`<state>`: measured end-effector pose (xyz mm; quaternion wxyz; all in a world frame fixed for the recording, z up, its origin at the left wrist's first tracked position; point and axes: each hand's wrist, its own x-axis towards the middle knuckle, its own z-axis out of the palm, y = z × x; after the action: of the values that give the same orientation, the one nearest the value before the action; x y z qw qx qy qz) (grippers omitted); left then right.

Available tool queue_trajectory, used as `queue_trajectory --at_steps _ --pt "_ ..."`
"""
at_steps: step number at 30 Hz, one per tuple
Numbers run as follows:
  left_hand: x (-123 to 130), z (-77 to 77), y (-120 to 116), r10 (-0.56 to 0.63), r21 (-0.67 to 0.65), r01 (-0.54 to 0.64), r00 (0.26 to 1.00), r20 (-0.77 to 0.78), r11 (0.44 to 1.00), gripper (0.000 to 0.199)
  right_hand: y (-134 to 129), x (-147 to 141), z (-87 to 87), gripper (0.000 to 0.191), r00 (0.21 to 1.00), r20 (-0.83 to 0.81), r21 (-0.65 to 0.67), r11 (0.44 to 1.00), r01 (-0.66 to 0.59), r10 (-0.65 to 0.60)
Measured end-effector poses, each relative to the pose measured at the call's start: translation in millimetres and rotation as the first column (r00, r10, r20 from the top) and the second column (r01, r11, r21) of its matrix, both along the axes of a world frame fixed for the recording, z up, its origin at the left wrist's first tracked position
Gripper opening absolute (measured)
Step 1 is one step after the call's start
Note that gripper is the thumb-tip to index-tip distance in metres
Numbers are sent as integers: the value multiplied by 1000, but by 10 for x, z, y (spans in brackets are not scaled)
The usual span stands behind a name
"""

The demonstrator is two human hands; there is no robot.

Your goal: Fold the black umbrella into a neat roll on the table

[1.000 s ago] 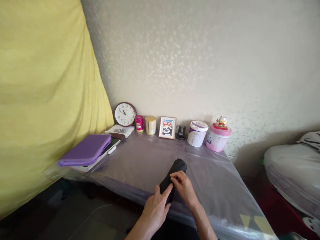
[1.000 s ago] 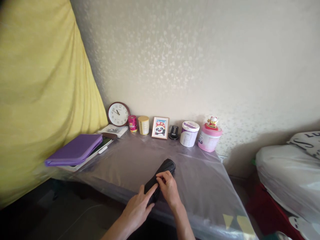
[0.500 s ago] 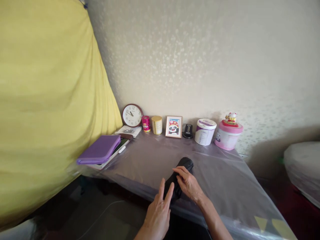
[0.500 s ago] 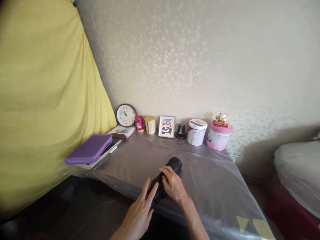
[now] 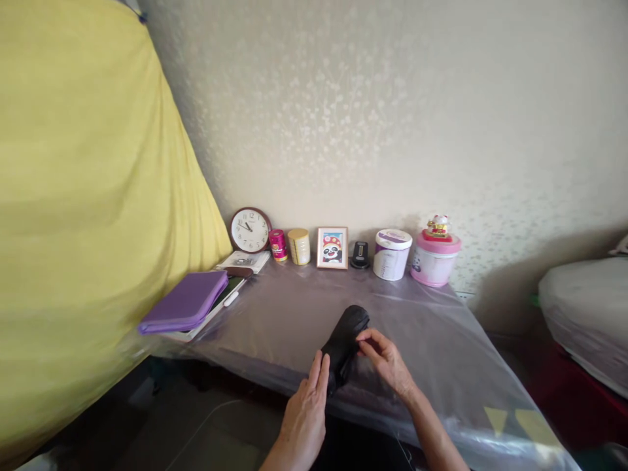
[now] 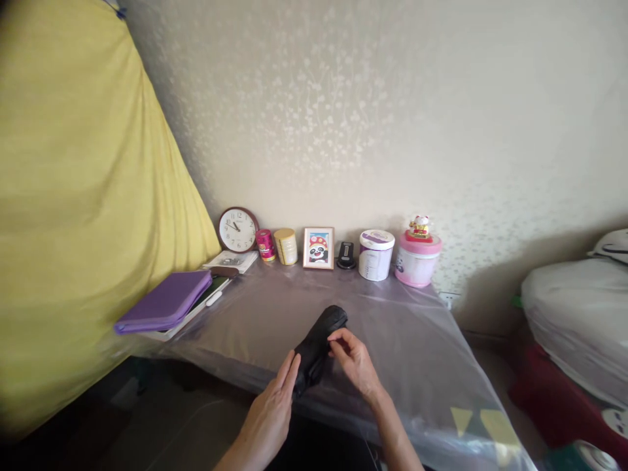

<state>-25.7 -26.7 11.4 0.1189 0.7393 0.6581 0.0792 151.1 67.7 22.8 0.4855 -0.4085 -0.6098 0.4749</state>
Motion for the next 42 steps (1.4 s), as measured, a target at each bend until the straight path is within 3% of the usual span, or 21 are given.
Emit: queue_trajectory --at_steps 4,7,14,21,26,30,33,35,37,42 --pt "-23 -18 16 -13 22 13 1000 19 1000 77 0 450 -84 23 972 177 28 988 150 -153" --pt "-51 -75 34 -13 49 10 998 59 999 74 12 681 -182 26 946 202 19 967 254 -253" --pt "-130 -121 68 20 85 -42 970 242 995 66 20 842 -448 33 950 145 -97 952 292 -276" --pt "-185 -6 127 144 -39 -141 893 426 989 61 19 862 -455 37 945 216 -66 962 265 -245" --pt "-354 66 212 317 -339 -139 770 553 930 58 0 841 -412 36 937 228 -49 958 284 -266" --pt "-547 97 252 389 -391 -194 762 517 900 57 2 843 -423 36 934 236 -46 957 288 -270" --pt "-626 87 241 365 -200 -309 847 386 930 57 9 848 -439 37 932 249 -35 959 280 -262" --pt "-643 52 239 268 -32 -267 943 197 963 61 11 847 -445 38 930 260 -34 960 278 -260" --pt "-651 0 263 162 35 -163 986 39 986 74 9 844 -450 40 926 270 -39 958 283 -263" --pt "-705 -63 420 123 35 -125 991 54 992 86 2 848 -469 41 913 308 -12 959 285 -268"
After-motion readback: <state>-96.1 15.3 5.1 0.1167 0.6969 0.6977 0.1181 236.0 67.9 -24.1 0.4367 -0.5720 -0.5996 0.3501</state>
